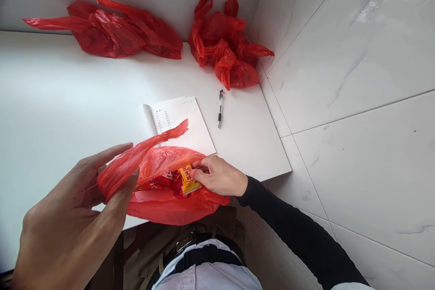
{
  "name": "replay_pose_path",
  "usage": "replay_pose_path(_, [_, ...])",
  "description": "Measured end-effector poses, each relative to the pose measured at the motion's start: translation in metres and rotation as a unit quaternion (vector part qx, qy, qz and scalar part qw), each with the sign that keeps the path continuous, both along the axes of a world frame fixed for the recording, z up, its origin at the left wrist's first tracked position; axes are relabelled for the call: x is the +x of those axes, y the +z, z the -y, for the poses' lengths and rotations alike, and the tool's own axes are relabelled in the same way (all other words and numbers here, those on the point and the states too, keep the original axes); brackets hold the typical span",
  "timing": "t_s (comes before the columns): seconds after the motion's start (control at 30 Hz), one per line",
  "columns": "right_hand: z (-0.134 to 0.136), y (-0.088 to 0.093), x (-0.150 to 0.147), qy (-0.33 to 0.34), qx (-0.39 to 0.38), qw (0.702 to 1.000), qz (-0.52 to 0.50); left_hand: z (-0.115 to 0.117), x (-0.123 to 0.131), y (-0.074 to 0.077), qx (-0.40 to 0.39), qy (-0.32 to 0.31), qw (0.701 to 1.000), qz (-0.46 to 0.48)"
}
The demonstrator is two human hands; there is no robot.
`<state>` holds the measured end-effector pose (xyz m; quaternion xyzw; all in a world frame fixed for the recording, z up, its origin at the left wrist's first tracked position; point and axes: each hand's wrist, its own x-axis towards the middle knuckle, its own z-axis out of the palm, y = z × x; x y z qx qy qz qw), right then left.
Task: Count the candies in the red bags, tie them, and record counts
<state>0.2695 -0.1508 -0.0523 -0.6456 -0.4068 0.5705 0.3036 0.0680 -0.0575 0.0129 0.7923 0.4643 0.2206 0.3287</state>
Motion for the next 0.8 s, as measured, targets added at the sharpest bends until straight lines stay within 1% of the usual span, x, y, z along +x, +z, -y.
replay_pose_path(0.27, [0.0002, -0.0014, 0.0011, -0.002, -0.005, 1.0, -0.015, -0.0007, -0.0042, -0.0049, 0.015, -0.015, 1.0, 0.012])
replay_pose_path(0.5, [-0.0011, 0.002, 0.0012, 0.002, -0.015, 1.0, -0.014, 0.0, -0.006, -0.0017, 0.002, -0.021, 1.0, 0.012])
replay_pose_path(0.8, [-0.0012, 0.0032, 0.0031, 0.008, -0.016, 1.0, 0.007, -0.0005, -0.007, -0.0019, 0.017, -0.02, 1.0, 0.014])
